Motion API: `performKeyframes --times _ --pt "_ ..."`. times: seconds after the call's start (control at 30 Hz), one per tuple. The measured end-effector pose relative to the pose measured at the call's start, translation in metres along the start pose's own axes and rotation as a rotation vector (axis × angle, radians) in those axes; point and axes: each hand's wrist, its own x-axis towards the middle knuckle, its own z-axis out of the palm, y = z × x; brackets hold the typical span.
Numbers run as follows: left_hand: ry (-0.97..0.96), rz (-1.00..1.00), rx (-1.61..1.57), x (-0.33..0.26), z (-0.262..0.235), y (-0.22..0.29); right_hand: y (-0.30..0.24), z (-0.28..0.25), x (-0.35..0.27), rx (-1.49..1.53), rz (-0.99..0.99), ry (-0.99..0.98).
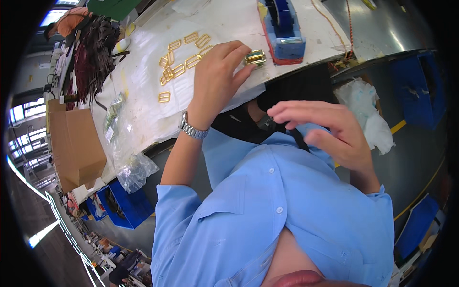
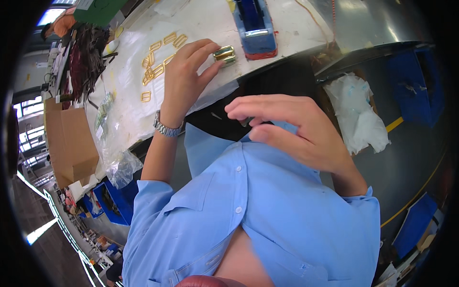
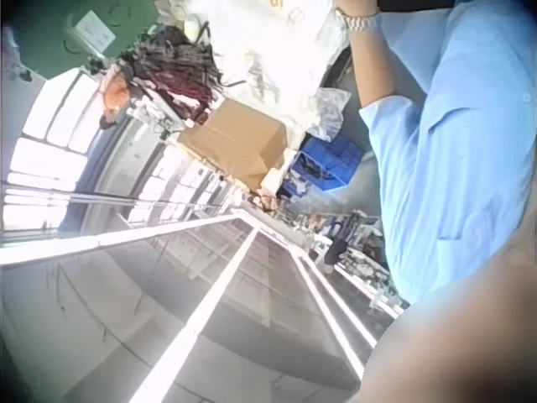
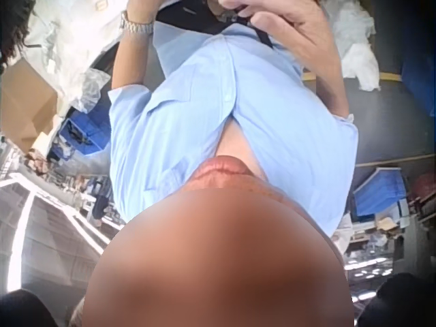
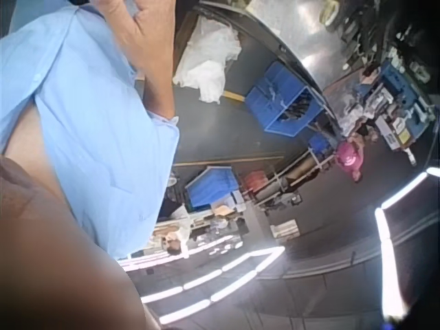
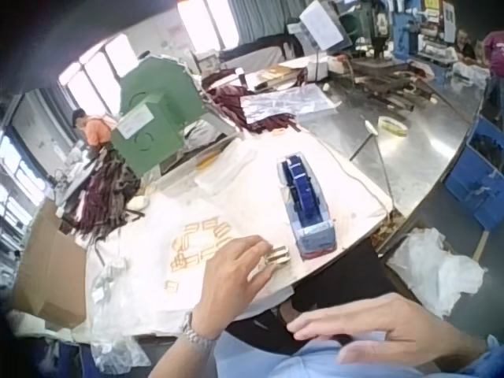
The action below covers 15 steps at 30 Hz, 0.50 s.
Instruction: Applying small pieces of tape to metal buckles at a workstation.
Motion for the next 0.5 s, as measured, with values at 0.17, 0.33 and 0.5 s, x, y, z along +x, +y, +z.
performKeyframes --times 0.17,0.33,0.5 --pt "-0.097 -0.068 -0.006 -0.008 0.01 -0.008 -0.077 -0.007 -0.019 0.056 -0.288 -0.366" --pt "0.087 -0.049 -0.047 -0.02 0.012 -0.007 -0.111 0.003 -0.041 -0.056 -0.327 -0.468" --pt "0.195 -0.056 -0.033 -0.029 0.004 -0.007 -0.115 0.009 -0.049 -0.162 -0.24 -0.387"
